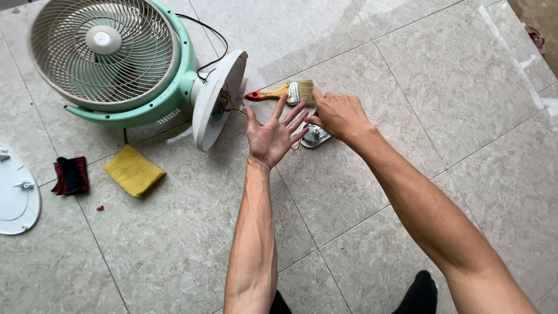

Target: The person disassembles a fan motor, cleans it with a brush, and reassembles it. They use a screwdriver to remove and tighten screws, and a brush to clean the motor components. The task involves careful handling of electrical parts and tools.

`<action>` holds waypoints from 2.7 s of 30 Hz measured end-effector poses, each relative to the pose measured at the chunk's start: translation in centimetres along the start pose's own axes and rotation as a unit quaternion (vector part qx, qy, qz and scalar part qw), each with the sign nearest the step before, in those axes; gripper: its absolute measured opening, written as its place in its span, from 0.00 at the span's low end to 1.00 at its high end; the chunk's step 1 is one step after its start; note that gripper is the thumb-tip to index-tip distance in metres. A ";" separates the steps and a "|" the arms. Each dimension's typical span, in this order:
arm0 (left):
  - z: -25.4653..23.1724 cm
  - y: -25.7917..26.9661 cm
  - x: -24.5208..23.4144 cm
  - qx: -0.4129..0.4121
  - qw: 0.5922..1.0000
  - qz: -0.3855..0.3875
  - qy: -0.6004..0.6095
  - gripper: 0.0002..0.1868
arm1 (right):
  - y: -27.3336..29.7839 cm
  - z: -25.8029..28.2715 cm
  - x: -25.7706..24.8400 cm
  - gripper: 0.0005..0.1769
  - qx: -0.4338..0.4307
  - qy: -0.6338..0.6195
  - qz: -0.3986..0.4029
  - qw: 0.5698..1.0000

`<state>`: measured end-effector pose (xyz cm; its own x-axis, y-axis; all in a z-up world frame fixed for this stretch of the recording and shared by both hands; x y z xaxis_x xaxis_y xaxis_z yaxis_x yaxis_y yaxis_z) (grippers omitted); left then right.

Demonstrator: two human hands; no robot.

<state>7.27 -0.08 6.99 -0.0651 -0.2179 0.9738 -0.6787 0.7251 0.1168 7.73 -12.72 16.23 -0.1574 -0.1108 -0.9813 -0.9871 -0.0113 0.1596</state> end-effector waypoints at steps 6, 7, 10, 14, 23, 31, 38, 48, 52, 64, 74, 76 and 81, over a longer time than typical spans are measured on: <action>-0.6 1.2 0.4 -0.007 0.999 -0.022 -0.036 0.64 | -0.3 0.8 0.5 0.13 -0.092 -0.046 0.004 0.995; -0.9 1.3 0.5 -0.006 0.998 -0.013 -0.053 0.65 | -0.5 0.7 0.7 0.13 -0.094 -0.046 0.001 0.995; -1.0 1.6 0.2 -0.003 0.996 -0.003 -0.089 0.69 | -0.8 0.5 1.3 0.13 -0.081 -0.039 0.020 0.996; -0.8 1.2 -1.0 0.001 0.994 -0.018 -0.108 0.68 | -1.4 0.2 1.3 0.16 -0.049 -0.017 0.060 0.997; -0.7 -2.1 -6.9 0.141 0.853 -0.228 -0.448 0.20 | -1.4 -0.4 1.0 0.15 -0.029 -0.058 0.054 0.996; 2.1 -4.7 -7.7 0.118 0.898 -0.184 -0.382 0.19 | -0.8 -1.3 1.2 0.16 -0.024 -0.090 0.021 0.995; 2.3 -3.4 -2.0 0.263 0.662 -0.122 -0.691 0.29 | -0.8 -1.4 1.8 0.15 0.079 -0.087 -0.005 0.993; 1.9 -5.7 -1.6 0.149 0.650 -0.080 -0.741 0.22 | 0.6 -0.1 -1.7 0.18 -0.088 -0.139 -0.043 0.985; 1.2 -5.6 -0.4 0.145 0.655 -0.066 -0.739 0.23 | 0.2 -1.4 -0.4 0.13 -0.066 -0.116 -0.025 0.991; 1.8 -6.1 -1.4 0.002 0.657 -0.054 -0.752 0.20 | 2.3 -0.5 -1.2 0.28 -0.012 -0.139 -0.105 0.985; 1.5 -5.0 -1.0 0.231 0.626 -0.092 -0.739 0.16 | 1.0 -1.8 2.7 0.30 0.146 -0.123 -0.042 0.981; 1.8 -5.3 -1.6 0.206 0.633 -0.101 -0.739 0.15 | 1.1 -2.0 2.6 0.29 0.153 -0.134 -0.045 0.978; 1.2 -5.4 -0.3 0.238 0.643 -0.017 -0.728 0.16 | 2.7 -0.7 -0.4 0.17 0.021 -0.170 -0.138 0.976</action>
<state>10.07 -4.73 5.80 -0.4239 -0.8603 -0.2832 -0.8226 0.4965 -0.2771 5.16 -13.38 17.16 0.1208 0.2269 -0.9664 -0.9925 0.0478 -0.1129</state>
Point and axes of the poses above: each hand's wrist, its own y-axis away from the middle knuckle, its own x-axis out of the palm, z = x × y, the point moved 7 cm from there along -y, towards the middle knuckle, and after that the axes turned 7 degrees about -z, right-handed, at the moved point
